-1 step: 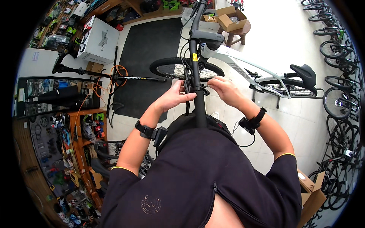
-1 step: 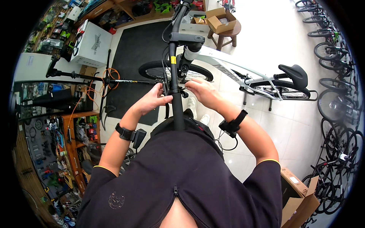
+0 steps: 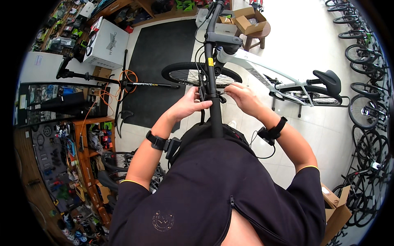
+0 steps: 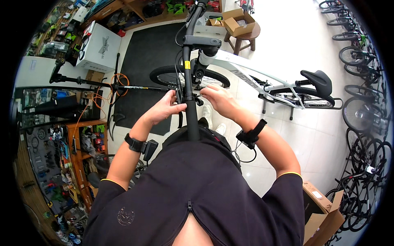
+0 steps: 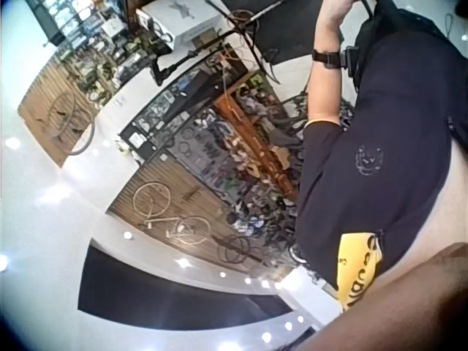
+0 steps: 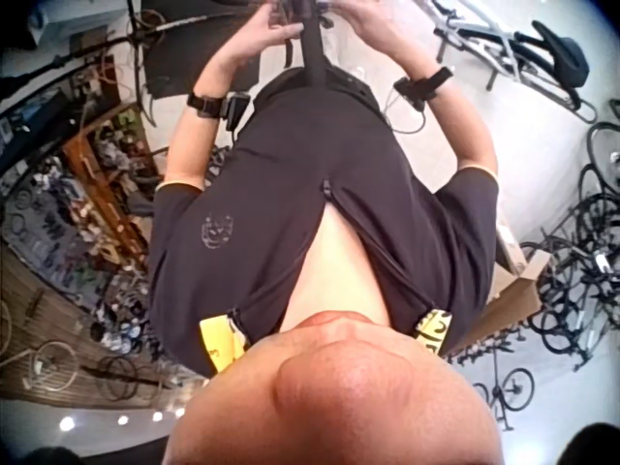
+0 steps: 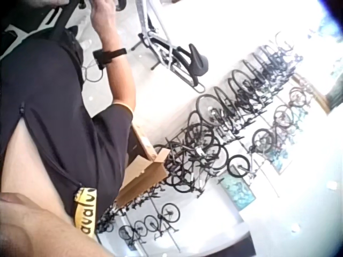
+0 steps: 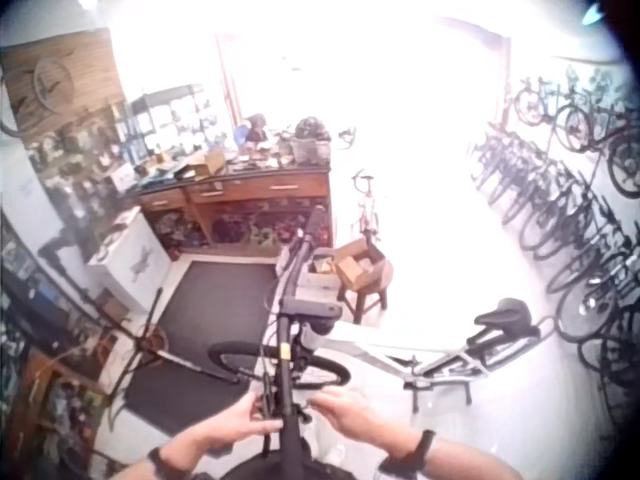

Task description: The person uses a hex key to loosen and tighten screws on the bicycle handlebars and stem, then turns a clamp on the bike frame by hand.

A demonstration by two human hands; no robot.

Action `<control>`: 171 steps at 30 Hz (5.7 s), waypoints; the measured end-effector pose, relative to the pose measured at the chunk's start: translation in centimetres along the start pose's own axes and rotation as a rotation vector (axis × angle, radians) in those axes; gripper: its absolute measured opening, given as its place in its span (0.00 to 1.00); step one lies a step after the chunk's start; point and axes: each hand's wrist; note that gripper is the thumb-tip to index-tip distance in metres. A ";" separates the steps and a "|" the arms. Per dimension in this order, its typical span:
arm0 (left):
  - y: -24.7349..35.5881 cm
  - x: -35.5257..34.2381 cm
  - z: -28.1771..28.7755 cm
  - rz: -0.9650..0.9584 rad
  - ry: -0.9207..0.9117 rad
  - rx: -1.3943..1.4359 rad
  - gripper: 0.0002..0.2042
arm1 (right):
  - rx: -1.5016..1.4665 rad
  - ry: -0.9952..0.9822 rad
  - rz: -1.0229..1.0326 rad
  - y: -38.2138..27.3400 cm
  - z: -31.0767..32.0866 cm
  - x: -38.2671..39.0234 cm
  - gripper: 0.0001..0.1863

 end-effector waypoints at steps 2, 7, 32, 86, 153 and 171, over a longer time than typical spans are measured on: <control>-0.5 -0.5 0.2 -0.011 -0.009 0.024 0.41 | 0.022 0.047 -0.003 -0.3 0.1 0.0 0.06; -1.0 -1.3 0.2 -0.031 0.012 0.045 0.38 | 0.067 0.044 0.056 0.9 -0.3 -0.1 0.06; 0.2 -1.1 0.2 0.007 0.054 -0.062 0.28 | -0.455 0.069 -0.995 -5.1 -0.6 -4.1 0.10; 0.3 -2.8 3.2 -0.184 -0.298 -0.143 0.21 | 0.231 -0.288 -0.717 -5.2 -1.9 -7.9 0.33; 0.5 -2.6 2.1 -0.078 -0.097 -0.240 0.30 | 0.356 -0.428 0.587 4.6 3.6 -7.1 0.28; 1.6 -1.7 2.3 -0.099 -0.175 -0.157 0.21 | -0.074 -0.207 -0.960 -4.4 -3.2 -1.1 0.39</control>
Point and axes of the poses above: each hand's wrist, its own x-axis away from the middle knuckle, its own z-axis out of the back of the hand, y = z × x, and after that the axes turned 15 degrees about z, right-handed
